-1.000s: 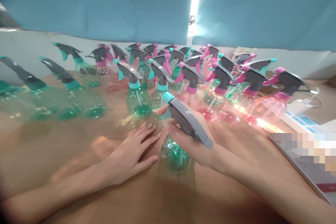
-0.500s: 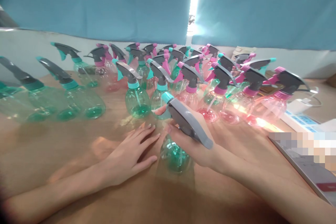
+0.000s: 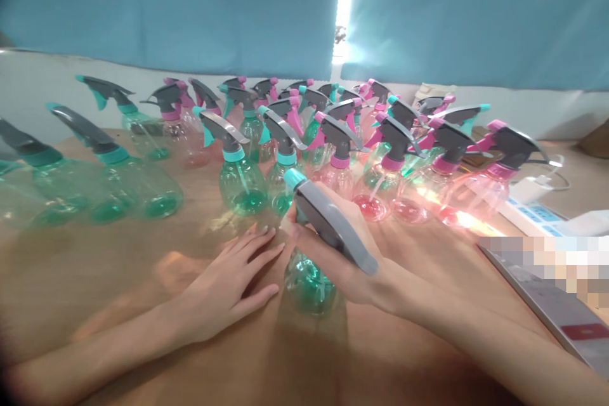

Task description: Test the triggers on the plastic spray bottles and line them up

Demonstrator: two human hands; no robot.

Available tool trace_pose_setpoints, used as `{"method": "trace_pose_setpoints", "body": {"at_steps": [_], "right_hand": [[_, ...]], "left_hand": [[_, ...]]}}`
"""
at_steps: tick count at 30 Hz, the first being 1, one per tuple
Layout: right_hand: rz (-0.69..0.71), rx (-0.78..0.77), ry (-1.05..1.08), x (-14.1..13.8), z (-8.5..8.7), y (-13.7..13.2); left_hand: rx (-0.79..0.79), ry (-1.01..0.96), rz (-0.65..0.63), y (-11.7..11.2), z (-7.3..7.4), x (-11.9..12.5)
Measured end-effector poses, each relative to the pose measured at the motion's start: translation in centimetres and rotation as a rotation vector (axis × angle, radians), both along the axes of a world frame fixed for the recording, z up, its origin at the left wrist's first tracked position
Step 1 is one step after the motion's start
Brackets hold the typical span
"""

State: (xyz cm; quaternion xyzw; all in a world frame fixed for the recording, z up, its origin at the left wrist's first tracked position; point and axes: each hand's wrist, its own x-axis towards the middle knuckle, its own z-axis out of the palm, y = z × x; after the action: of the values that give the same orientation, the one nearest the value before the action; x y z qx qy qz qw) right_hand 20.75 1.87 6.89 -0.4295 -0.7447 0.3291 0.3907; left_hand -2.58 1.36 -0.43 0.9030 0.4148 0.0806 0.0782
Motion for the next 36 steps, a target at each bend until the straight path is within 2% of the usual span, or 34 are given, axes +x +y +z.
{"method": "trace_pose_setpoints", "body": {"at_steps": [4,8,13,16,21,36], "right_hand": [[-0.046,-0.054,-0.006,0.2,-0.3,0.0],[-0.076,-0.034,0.009,-0.4,0.5,0.0],[0.105,-0.092,0.216,-1.0,0.6,0.0],[0.133,-0.117,0.265,-0.9,0.1,0.1],[0.099,-0.131,0.244,-0.6,-0.4,0.2],[0.077,-0.149,0.188,-0.5,-0.3,0.0]], "left_hand": [[0.002,-0.009,0.000,-0.1,0.0,-0.1],[0.000,-0.012,0.003,0.0,0.1,0.0],[-0.005,-0.009,0.010,-0.1,0.2,0.0],[-0.013,-0.008,0.012,-0.1,0.2,0.0],[-0.016,-0.011,0.007,0.0,0.1,0.0],[-0.020,-0.026,0.007,-0.1,0.4,0.1]]}}
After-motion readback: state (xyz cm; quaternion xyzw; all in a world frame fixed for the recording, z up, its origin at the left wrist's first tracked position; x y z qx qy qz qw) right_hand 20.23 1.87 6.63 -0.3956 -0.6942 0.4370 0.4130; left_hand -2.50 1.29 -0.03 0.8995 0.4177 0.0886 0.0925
